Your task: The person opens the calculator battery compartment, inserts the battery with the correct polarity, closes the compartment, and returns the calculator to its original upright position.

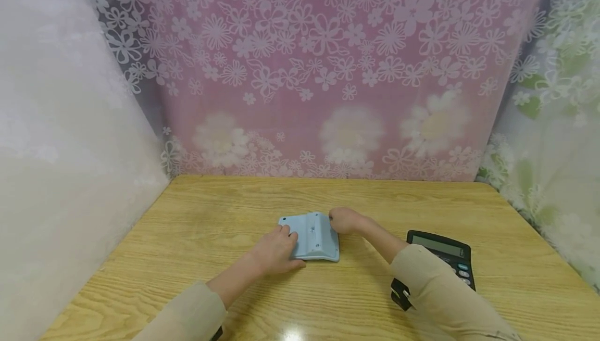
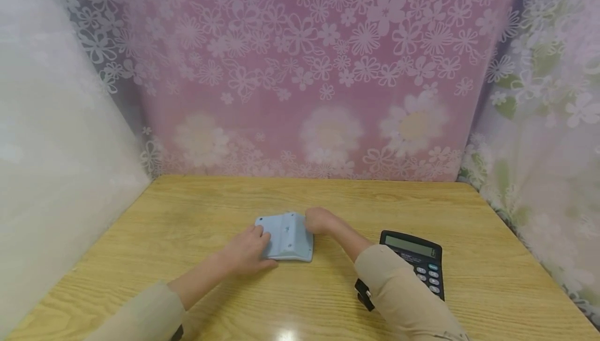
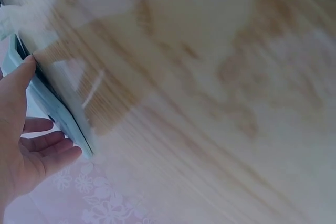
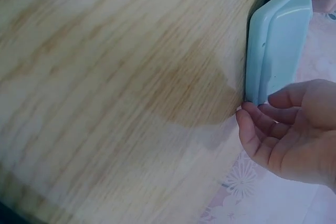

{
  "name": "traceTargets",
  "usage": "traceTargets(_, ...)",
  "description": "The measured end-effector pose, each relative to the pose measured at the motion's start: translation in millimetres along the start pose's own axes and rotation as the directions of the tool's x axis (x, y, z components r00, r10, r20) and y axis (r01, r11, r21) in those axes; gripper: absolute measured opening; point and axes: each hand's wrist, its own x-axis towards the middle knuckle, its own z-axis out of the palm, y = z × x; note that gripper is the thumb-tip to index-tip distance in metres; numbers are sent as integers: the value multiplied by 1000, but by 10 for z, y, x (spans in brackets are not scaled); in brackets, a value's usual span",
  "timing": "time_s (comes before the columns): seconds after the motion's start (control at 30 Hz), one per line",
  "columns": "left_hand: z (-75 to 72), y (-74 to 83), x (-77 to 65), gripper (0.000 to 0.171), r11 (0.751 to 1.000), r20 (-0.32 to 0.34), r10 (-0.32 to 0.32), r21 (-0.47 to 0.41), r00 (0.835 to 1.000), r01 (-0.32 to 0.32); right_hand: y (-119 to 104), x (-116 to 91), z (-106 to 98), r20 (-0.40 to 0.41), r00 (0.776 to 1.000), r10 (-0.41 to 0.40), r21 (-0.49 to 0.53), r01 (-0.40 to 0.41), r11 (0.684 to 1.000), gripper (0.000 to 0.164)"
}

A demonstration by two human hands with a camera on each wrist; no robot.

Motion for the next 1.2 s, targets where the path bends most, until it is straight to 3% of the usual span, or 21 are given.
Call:
traceTargets(0.2, 19, 11, 4, 59, 1000, -10, -15, -8, 1000, 15, -6, -6, 1, -7, 999, -33, -42, 33, 999, 37)
traceTargets(0.53, 30, 18, 4, 60, 993, 0, -64, -104, 998, 63, 61, 66, 10, -18, 999, -32, -90, 30, 995, 26)
traceTargets(0.83, 9, 27, -33, 58, 974, -34, -103, -204, 994, 94, 115, 114, -24, -1, 998, -64, -129, 63, 990, 23)
traceTargets(1.2, 53, 5, -41, 57, 959, -40, -158, -244, 987, 144, 104, 101, 0, -9, 996, -86, -102, 85, 991, 38)
